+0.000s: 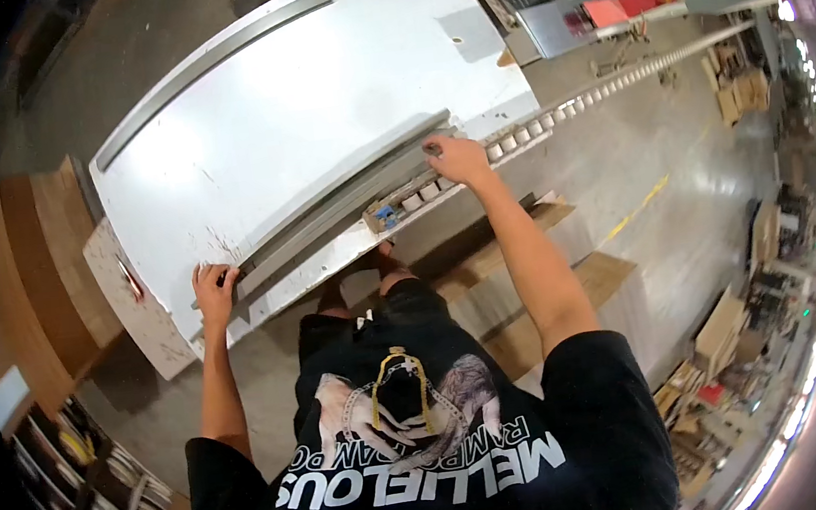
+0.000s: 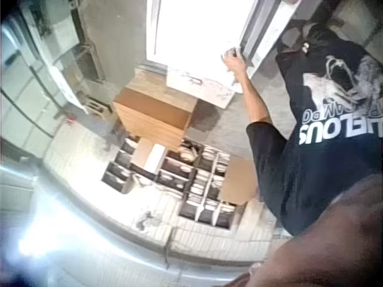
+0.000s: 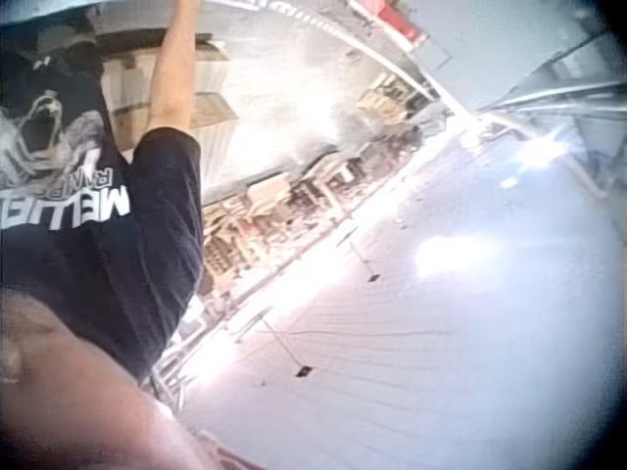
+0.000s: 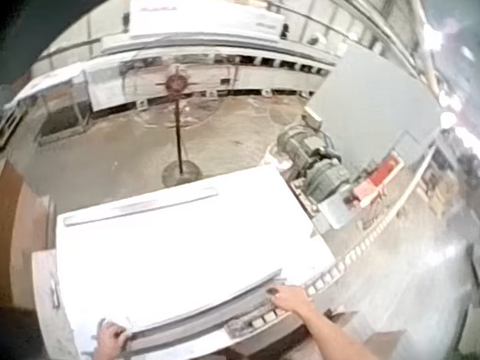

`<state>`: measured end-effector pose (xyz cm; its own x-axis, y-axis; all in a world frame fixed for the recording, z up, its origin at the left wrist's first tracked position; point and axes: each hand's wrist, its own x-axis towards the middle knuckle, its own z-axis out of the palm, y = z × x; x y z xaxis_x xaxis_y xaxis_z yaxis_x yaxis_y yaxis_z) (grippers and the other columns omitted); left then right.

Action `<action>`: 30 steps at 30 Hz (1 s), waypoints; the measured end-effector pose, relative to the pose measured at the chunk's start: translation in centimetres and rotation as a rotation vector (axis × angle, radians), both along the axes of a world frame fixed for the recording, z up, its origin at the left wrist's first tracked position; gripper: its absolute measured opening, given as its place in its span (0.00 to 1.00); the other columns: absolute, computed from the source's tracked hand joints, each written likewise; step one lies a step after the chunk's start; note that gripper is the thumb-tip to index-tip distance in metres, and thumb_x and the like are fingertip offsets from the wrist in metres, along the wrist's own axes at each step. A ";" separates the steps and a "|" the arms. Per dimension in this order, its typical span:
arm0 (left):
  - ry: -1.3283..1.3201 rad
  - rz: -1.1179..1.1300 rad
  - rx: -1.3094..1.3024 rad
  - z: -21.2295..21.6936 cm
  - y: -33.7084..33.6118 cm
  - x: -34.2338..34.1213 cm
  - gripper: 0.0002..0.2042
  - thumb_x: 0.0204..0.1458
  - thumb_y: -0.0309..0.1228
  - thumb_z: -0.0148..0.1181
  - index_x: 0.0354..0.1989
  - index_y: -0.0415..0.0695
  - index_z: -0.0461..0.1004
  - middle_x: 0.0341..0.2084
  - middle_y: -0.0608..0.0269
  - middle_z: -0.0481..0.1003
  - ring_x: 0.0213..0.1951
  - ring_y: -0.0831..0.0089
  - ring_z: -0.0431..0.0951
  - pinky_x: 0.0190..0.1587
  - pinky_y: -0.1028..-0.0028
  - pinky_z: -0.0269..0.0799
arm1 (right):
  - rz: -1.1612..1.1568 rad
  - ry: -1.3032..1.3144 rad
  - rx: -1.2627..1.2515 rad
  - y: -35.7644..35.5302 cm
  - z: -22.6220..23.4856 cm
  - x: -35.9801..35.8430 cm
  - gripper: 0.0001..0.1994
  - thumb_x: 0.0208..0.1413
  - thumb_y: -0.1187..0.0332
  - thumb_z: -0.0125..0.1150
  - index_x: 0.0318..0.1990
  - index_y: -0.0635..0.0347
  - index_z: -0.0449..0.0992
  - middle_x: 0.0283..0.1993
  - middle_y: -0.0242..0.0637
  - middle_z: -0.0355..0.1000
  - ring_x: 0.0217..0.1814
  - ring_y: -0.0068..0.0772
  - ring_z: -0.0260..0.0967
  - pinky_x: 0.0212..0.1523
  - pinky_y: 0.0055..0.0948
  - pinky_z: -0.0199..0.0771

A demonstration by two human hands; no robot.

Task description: The recorder is seen picking up, inspecting, and arranging various wooden furniture components near a manufacturing machine.

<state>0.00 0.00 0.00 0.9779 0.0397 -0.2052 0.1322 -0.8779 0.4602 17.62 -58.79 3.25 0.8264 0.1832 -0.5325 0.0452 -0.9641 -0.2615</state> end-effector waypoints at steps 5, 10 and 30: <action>-0.150 -0.052 0.023 3.1 -0.4 -0.3 0.22 0.50 0.46 0.70 0.44 0.40 0.79 0.41 0.53 0.79 0.49 0.53 0.76 0.69 0.50 0.58 | -0.141 -0.050 0.006 3.8 -0.4 0.1 0.21 0.59 0.49 0.60 0.59 0.38 0.75 0.53 0.32 0.81 0.54 0.43 0.78 0.55 0.43 0.77; -0.102 -0.069 0.045 1.6 -3.7 -2.4 0.35 0.39 0.40 0.79 0.57 0.42 0.72 0.54 0.53 0.73 0.58 0.50 0.69 0.69 0.51 0.59 | -0.170 -0.046 -0.059 4.0 0.1 -0.3 0.20 0.56 0.45 0.63 0.53 0.38 0.80 0.50 0.32 0.82 0.52 0.43 0.79 0.54 0.43 0.77; -0.059 -0.048 0.150 1.7 -5.1 -2.3 0.33 0.37 0.27 0.76 0.56 0.43 0.71 0.54 0.54 0.71 0.59 0.52 0.68 0.66 0.57 0.60 | -0.381 -0.223 0.011 0.7 -0.9 2.6 0.10 0.55 0.64 0.59 0.42 0.50 0.83 0.41 0.43 0.82 0.49 0.51 0.79 0.50 0.47 0.78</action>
